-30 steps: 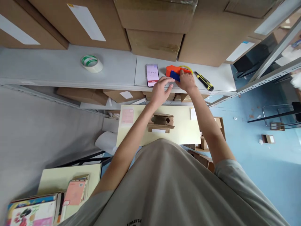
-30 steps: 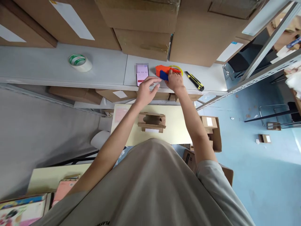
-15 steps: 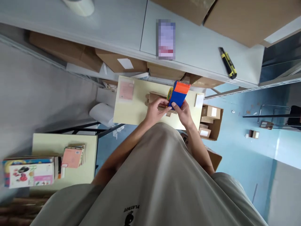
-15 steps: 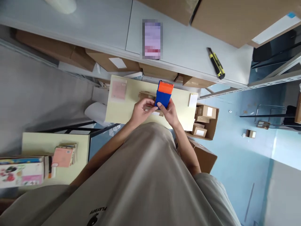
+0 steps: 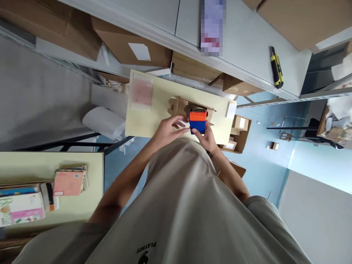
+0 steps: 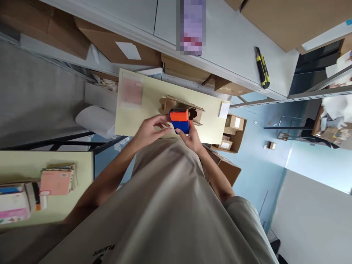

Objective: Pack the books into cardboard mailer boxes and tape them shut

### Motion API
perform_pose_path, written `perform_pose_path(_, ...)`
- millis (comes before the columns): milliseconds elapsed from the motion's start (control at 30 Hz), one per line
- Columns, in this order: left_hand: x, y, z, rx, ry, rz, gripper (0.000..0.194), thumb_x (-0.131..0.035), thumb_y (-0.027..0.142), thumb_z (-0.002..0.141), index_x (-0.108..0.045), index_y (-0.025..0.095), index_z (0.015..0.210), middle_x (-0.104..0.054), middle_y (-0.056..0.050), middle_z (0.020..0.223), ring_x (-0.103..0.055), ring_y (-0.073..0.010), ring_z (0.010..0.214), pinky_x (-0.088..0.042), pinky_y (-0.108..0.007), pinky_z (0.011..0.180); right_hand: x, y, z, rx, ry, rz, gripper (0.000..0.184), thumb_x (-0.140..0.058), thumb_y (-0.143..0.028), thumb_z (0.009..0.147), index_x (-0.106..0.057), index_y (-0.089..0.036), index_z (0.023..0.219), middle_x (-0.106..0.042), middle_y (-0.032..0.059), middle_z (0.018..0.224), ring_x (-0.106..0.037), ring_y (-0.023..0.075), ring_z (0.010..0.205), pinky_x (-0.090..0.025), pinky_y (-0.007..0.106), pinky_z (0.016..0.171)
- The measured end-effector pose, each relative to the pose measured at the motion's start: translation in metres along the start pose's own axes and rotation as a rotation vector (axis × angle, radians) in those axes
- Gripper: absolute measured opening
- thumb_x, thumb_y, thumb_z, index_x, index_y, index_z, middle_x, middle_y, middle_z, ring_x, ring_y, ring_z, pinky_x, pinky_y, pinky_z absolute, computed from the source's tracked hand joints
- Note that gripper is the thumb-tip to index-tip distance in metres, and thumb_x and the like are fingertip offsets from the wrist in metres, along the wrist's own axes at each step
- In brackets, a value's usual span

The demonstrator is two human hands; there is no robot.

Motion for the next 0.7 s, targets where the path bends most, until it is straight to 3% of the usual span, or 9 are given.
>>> perform_pose_path(133,0.034,0.02,0.003,-0.17,0.139,0.053,0.07,-0.094,0.067,0.095,-0.077,0.031,0.152,-0.08,-0.011,0.147,-0.081,-0.0294,0.121,-0.07,-0.043,0.099,0.004,-0.007,-0.007,-0.011,-0.019,-0.205,0.096,-0.075,-0.102,0.091,-0.06,-0.024,0.145,-0.082,0.0153,0.121,-0.079,0.038,0.107,-0.07,0.061,0.099)
perform_pose_path(300,0.055,0.035,-0.001,-0.387,0.146,0.22,0.05,-0.092,0.06,0.1,-0.082,0.04,0.145,-0.079,-0.008,0.14,-0.074,-0.0371,0.133,-0.063,-0.058,0.116,0.001,-0.027,-0.012,-0.002,-0.004,-0.41,0.095,-0.067,-0.102,0.097,-0.058,-0.025,0.153,-0.08,0.0213,0.135,-0.08,0.0428,0.118,-0.069,0.065,0.104)
perform_pose_path(433,0.06,0.033,-0.007,-0.398,0.102,0.286,0.036,-0.086,0.057,0.106,-0.084,0.043,0.139,-0.081,-0.007,0.133,-0.073,-0.0386,0.128,-0.055,-0.067,0.123,-0.004,-0.042,-0.012,0.049,0.016,-0.525,0.087,-0.062,-0.098,0.103,-0.058,-0.026,0.152,-0.08,0.022,0.132,-0.078,0.0442,0.119,-0.068,0.068,0.105)
perform_pose_path(567,0.067,0.027,-0.011,-0.407,0.093,0.313,0.031,-0.078,0.059,0.111,-0.085,0.044,0.137,-0.083,-0.007,0.131,-0.073,-0.0373,0.126,-0.051,-0.065,0.125,-0.008,-0.052,-0.012,0.075,-0.002,-0.627,0.079,-0.056,-0.095,0.107,-0.06,-0.026,0.145,-0.078,0.021,0.127,-0.077,0.0448,0.119,-0.068,0.067,0.103)
perform_pose_path(700,0.074,0.015,-0.01,-0.397,0.059,0.293,0.037,-0.072,0.066,0.113,-0.088,0.039,0.133,-0.086,-0.009,0.128,-0.072,-0.0373,0.125,-0.054,-0.061,0.12,-0.013,-0.052,-0.015,0.054,-0.068,-0.71,0.073,-0.053,-0.095,0.108,-0.059,-0.027,0.136,-0.077,0.0171,0.115,-0.076,0.0431,0.11,-0.069,0.064,0.097)
Point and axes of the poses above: each hand's wrist, its own z-axis towards the middle knuckle, its own x-axis out of the back of the hand, y = z × x, the point moved 2 cm from there along z, towards the middle knuckle
